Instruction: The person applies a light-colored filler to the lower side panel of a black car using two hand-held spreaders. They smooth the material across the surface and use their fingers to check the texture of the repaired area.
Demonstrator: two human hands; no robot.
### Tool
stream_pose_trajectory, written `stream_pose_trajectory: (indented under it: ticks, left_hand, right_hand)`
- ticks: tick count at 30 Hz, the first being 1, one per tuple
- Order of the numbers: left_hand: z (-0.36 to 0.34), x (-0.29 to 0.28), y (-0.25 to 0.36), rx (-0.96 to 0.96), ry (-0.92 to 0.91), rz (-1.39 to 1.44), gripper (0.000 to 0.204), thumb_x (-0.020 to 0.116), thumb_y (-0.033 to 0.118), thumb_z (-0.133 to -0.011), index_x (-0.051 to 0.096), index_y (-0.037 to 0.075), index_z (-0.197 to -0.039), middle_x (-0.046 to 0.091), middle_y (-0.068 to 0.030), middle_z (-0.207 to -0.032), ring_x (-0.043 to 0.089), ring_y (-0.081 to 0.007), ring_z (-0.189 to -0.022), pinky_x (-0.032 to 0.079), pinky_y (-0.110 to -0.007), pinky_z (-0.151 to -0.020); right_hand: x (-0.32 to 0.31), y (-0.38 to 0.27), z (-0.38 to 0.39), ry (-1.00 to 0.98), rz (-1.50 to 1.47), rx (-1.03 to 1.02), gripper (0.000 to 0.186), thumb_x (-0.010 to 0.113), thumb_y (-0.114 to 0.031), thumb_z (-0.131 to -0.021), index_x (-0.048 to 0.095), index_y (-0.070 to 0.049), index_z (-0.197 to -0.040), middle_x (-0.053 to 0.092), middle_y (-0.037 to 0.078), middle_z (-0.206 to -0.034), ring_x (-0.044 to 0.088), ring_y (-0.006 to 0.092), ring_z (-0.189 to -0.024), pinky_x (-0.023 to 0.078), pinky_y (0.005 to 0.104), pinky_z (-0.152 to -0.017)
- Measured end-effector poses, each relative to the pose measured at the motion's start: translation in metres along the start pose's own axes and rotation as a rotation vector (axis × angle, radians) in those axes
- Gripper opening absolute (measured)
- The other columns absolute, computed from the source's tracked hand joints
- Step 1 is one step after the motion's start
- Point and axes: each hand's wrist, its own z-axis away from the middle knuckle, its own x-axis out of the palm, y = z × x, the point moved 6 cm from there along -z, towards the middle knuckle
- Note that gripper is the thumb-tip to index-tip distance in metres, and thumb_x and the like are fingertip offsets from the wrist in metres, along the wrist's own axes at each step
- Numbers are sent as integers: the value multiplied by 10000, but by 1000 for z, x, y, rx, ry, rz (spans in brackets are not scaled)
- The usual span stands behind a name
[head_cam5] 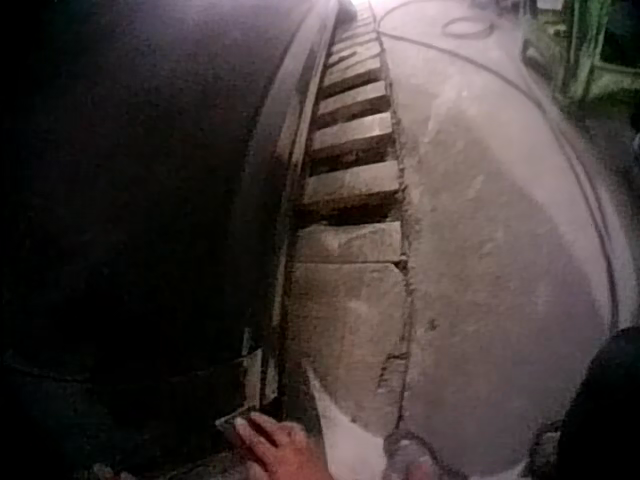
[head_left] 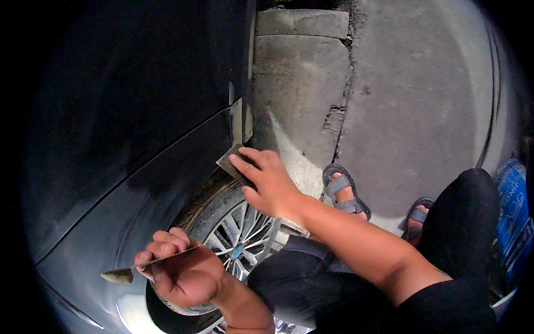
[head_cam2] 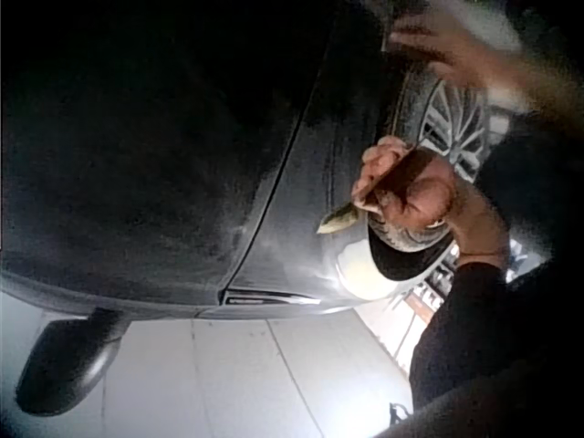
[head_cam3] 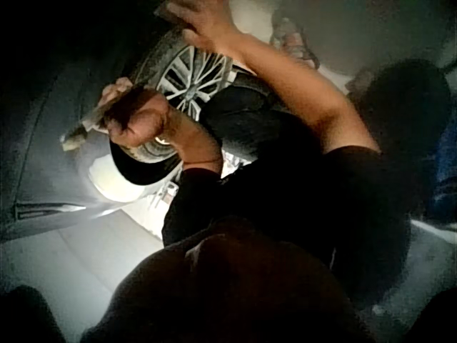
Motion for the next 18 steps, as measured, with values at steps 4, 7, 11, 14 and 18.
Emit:
stream_pose_trajectory:
  ticks: [4, 7, 11, 14, 18]
  left_hand:
    - [0, 1, -1, 21, -17, -13, 261, 396, 165, -903, 536, 28, -1076, 596, -115, -820, 474, -202, -701, 377, -311, -613]
    - [0, -6, 0, 17, -21, -12, 264, 393, 168, -905, 534, 29, -1079, 596, -111, -831, 478, -201, -712, 380, -315, -621]
    - [-1, -4, -2, -4, -29, -5, 260, 384, 168, -909, 534, 36, -1075, 595, -105, -837, 476, -200, -722, 379, -318, -634]
    - [-2, -5, -1, -4, -28, -28, 256, 381, 166, -911, 532, 41, -1077, 592, -103, -834, 476, -199, -728, 380, -321, -644]
    - [-1, -9, 0, -10, -5, -31, 255, 382, 169, -915, 530, 43, -1079, 588, -101, -826, 477, -199, -731, 384, -325, -651]
  right_hand:
    - [13, 1, 9, -13, 23, -33, 651, 613, -147, -714, 434, -165, -1339, 369, 115, -1368, 387, 372, -1141, 377, 486, -947]
    - [7, 4, 13, -8, -8, -12, 653, 627, -157, -719, 430, -168, -1342, 372, 116, -1363, 381, 375, -1145, 375, 489, -950]
    - [14, -5, 9, 44, -37, 21, 642, 639, -146, -720, 444, -167, -1332, 371, 130, -1357, 377, 388, -1146, 367, 495, -968]
    - [20, -6, 14, 15, -73, -13, 665, 657, -113, -700, 451, -139, -1332, 386, 160, -1342, 400, 388, -1141, 335, 459, -988]
    - [8, -16, 12, 51, -105, -12, 675, 661, -120, -704, 446, -163, -1342, 365, 161, -1359, 394, 385, -1154, 334, 461, -990]
